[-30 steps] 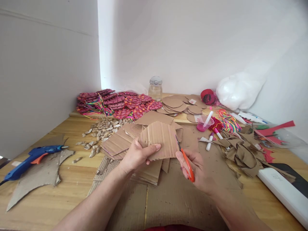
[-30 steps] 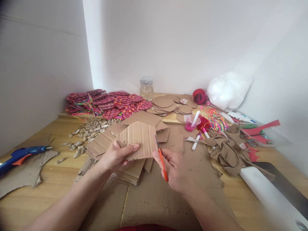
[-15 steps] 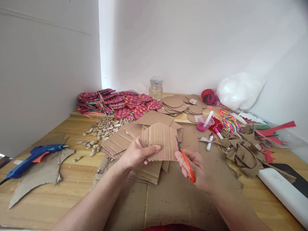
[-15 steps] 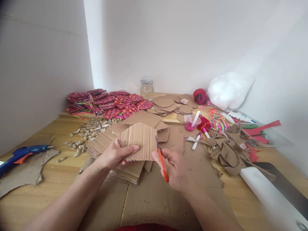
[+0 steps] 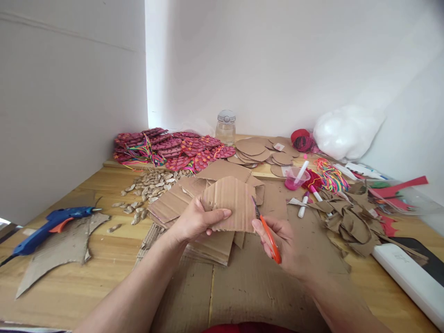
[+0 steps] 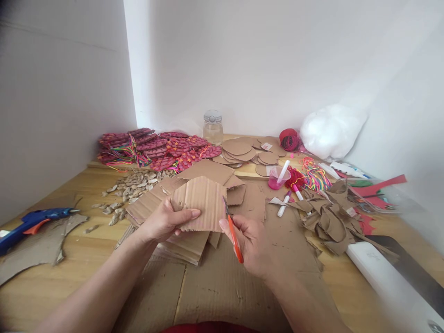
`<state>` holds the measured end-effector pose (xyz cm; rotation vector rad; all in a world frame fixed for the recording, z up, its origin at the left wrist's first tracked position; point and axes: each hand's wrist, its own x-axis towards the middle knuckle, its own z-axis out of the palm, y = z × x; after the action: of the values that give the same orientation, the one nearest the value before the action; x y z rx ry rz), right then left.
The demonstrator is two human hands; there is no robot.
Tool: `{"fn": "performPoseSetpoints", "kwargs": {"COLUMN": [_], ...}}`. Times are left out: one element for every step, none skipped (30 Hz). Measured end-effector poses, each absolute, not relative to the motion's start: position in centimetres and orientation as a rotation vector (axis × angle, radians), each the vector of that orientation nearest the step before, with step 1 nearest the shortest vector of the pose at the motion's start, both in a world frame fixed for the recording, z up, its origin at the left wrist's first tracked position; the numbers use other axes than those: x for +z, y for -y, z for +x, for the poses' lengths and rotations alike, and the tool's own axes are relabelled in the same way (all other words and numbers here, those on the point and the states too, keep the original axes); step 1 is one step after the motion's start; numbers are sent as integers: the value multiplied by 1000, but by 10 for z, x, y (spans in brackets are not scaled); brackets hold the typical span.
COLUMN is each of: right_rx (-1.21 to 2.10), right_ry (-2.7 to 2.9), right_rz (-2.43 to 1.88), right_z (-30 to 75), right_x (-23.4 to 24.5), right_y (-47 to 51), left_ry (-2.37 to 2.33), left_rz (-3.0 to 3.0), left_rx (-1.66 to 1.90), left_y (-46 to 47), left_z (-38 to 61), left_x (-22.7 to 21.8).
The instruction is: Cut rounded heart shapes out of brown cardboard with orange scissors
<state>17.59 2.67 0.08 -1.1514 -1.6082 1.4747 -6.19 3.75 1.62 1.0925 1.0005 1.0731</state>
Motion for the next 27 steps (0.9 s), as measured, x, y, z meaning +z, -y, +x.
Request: {"fn": "performPoseSetpoints", "kwargs": {"right_rx": [1460,1449,1438,1430,1426,1427,1436,1454,1477,1500,1515,1520,1516,1510,1507,1511,1519,1528,1536,1540,1540,1538,1534,1533,1528,1523,1524], "right_ry": [1620,1634,1647,1661,1674,1686,1693,1692,1685,1673,1661,1651,1645,1644,1644,1647,1650,1652,1653,1654,1655,1657,1660,1667,1675,1684,1689], "right_rz": [-1159,-1169,-1182,-1193,-1200,-1202,-1195,-1180,-1161,-1146,-1136,-1132,-1132,-1133,-1134,-1135,-1137,-1140,-1144,-1150,-1156,-1161,-1163,-1167,-1171,-1173,-1172], "right_z": [176,176,175,175,175,175,175,175,175,176,176,176,177,177,177,177,177,177,177,177,177,178,178,178,178,179,179], "right_x": [2,4,6,7,8,8,9,9,8,7,6,6,5,4,4,5,5,6,6,7,7,8,8,9,9,10,10], "right_y": [-27,-27,-27,-28,-28,-29,-29,-29,-29,-29,-29,-29,-29,-29,-29,-29,-29,-29,-29,-29,-29,-28,-28,-27,-27,-27,-26], "left_ry": [-1002,-1004,-1006,-1006,-1004,-999,-993,-986,-979,-973,-968,-963,-958,-954,-953,-957,-964,-972,-979,-984,-985,-983,-981,-983,-987,-992,-995], "left_rz": [1102,1111,1116,1115,1110,1105,1100,1096,1093,1093,1093,1092,1094,1100,1107,1113,1118,1119,1119,1117,1115,1114,1114,1116,1122,1131,1142], "left_rx": [1073,1076,1079,1080,1074,1054,1026,995,969,950,939,938,941,943,945,947,948,945,941,938,938,941,945,950,951,947,939], "left_y": [-38,-38,-39,-39,-40,-41,-41,-42,-42,-42,-43,-43,-43,-43,-43,-43,-43,-43,-43,-43,-42,-42,-42,-42,-42,-42,-42], "left_z": [-63,-63,-65,-66,-67,-69,-70,-71,-72,-72,-72,-72,-72,-71,-71,-72,-72,-73,-73,-74,-74,-74,-75,-75,-75,-76,-76], "left_x": [17,18,18,18,18,18,17,16,15,14,13,12,12,12,12,12,13,14,14,15,16,16,17,17,18,18,18]}}
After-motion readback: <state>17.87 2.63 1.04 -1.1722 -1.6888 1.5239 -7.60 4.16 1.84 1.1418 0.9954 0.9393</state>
